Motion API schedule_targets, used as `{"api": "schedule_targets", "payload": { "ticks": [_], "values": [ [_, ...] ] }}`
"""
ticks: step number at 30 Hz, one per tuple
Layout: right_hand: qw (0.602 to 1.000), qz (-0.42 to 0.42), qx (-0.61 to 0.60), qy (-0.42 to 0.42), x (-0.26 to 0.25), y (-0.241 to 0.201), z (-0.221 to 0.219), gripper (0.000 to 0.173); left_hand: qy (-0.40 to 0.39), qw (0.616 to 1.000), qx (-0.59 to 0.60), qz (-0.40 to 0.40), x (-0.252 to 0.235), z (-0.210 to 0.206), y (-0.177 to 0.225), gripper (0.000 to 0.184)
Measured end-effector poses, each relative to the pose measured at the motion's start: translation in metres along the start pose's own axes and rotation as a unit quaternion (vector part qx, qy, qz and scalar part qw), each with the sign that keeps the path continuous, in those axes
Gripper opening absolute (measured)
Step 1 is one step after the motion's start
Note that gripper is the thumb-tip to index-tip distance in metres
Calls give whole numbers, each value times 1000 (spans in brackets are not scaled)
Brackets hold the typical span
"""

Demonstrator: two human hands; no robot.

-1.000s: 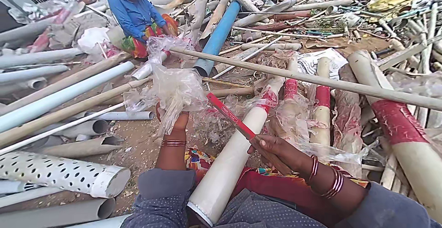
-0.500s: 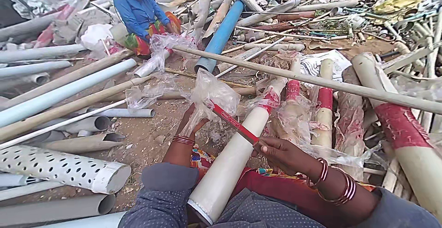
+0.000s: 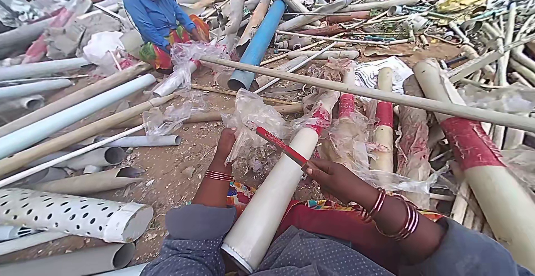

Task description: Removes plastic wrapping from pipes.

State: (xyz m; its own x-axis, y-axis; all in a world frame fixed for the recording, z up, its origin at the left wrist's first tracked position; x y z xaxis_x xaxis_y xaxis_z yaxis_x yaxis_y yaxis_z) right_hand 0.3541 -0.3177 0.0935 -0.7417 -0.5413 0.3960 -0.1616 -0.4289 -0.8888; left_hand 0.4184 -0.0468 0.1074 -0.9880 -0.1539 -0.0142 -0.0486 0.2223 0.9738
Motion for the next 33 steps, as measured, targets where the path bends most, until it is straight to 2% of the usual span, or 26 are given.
{"api": "schedule_targets", "payload": {
  "ticks": [3,7,10,13,18,22,24,26,28,31,33],
  "values": [
    [999,3,35,7,0,0,2,36,30,997,-60,23,6,-3,1,49],
    [995,0,95,-4,4,-2,0,38,66,983,-164,55,19,-20,10,40],
    [990,9,137,-13,5,-4,-5,41,51,990,-116,54,14,-25,4,40],
    [989,15,148,-15,5,-4,-6,41,74,994,-63,56,3,-24,-5,29],
    [996,43,67,-39,2,-3,-10,42,80,995,-21,-47,1,-27,26,31],
    [993,76,-76,-38,8,-5,-2,34,170,982,35,-70,-12,29,31,33],
    [985,95,-144,-5,8,-8,12,32,212,972,59,-79,-13,61,35,40],
    [977,92,-187,39,5,-7,28,31,253,959,64,-112,-6,76,48,41],
    [971,73,-215,78,2,-2,41,30,285,941,25,-178,8,74,68,36],
    [969,41,-221,105,-3,6,49,32,292,912,-48,-284,30,63,98,32],
    [971,28,-209,112,-7,11,51,33,285,899,-39,-331,41,57,116,29]
  ]
}}
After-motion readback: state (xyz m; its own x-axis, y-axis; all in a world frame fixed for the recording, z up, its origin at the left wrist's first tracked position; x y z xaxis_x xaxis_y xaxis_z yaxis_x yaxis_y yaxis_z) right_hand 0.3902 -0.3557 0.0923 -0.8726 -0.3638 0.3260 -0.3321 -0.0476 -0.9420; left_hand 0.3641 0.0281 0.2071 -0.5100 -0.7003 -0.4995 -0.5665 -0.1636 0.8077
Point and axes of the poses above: each hand's wrist, its own x-axis away from the middle knuckle, its own z-axis out of the back of the hand, y = z × x, the point moved 10 cm from there along -x, towards the middle knuckle, and after that the axes turned 1 degree about -x, right-handed, at the moved point
